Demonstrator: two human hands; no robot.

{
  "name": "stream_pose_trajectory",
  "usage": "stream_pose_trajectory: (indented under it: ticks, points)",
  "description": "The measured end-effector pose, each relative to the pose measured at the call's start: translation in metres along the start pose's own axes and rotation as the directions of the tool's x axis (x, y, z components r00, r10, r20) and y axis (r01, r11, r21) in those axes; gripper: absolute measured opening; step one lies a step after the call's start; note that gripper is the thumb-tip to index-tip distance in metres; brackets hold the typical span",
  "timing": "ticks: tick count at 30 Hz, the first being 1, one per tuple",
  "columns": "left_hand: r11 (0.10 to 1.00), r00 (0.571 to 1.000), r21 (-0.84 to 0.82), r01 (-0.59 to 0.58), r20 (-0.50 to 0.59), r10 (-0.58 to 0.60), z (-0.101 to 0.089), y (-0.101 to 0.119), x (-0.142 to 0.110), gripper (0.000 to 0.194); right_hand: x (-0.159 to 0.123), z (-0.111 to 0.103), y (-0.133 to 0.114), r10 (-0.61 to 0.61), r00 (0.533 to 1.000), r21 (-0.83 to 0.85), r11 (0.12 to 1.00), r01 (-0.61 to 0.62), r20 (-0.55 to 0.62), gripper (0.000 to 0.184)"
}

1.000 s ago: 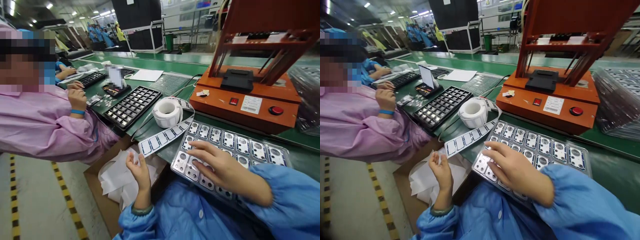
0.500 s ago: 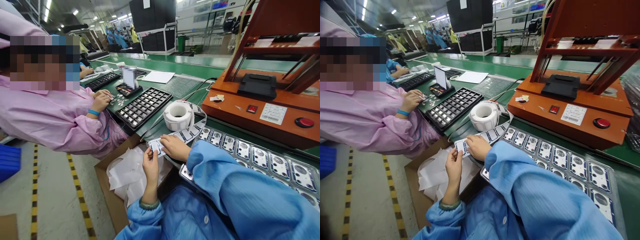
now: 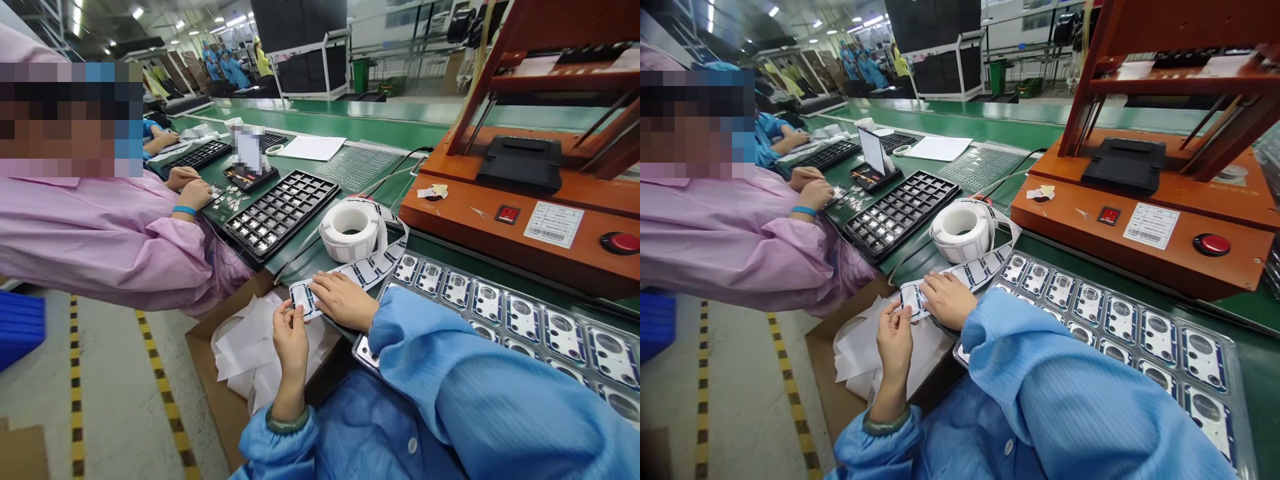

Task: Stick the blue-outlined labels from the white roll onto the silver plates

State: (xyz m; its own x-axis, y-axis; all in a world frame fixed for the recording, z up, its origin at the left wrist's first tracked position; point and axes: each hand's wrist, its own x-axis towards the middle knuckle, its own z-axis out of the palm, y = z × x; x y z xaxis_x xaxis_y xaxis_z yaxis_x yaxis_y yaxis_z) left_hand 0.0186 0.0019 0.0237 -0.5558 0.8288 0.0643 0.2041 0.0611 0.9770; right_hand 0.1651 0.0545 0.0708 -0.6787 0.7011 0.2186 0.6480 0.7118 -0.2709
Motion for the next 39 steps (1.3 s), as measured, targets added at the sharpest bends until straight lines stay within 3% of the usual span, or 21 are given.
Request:
stream_pose_trajectory:
  ticks: [13, 22, 25, 30, 33, 39]
  points:
    - [0.997, 0.997, 0.039, -0.073, 0.012, 0.073, 0.003, 0.004, -0.001, 0.03, 0.0, 0.001, 0.002, 0.031, 0.998, 0.025, 0.999, -0.032, 0.048, 0.04]
    - [0.957, 0.975, 0.2, -0.21, -0.027, 0.22, -0.001, 0.0, -0.006, 0.018, 0.001, 0.0, 0.003, 0.033, 0.998, 0.024, 0.999, -0.034, 0.053, 0.041]
    - [0.92, 0.94, 0.24, -0.31, -0.071, 0.335, -0.002, 0.0, -0.008, 0.015, 0.001, 0.0, 0.004, 0.028, 0.998, 0.025, 0.999, -0.03, 0.054, 0.043]
    - [0.831, 0.839, 0.229, -0.506, -0.09, 0.536, -0.006, 0.006, -0.014, 0.011, 0.002, 0.001, 0.004, 0.031, 0.998, 0.026, 0.999, -0.032, 0.051, 0.044]
    - [0.846, 0.835, 0.156, -0.51, -0.148, 0.53, -0.01, 0.01, -0.017, 0.012, 0.003, 0.0, 0.003, 0.034, 0.998, 0.03, 0.999, -0.036, 0.055, 0.044]
    - [0.891, 0.872, 0.047, -0.451, -0.189, 0.451, -0.017, 0.015, -0.024, 0.016, 0.003, 0.001, 0.004, 0.03, 0.998, 0.039, 0.999, -0.033, 0.062, 0.045]
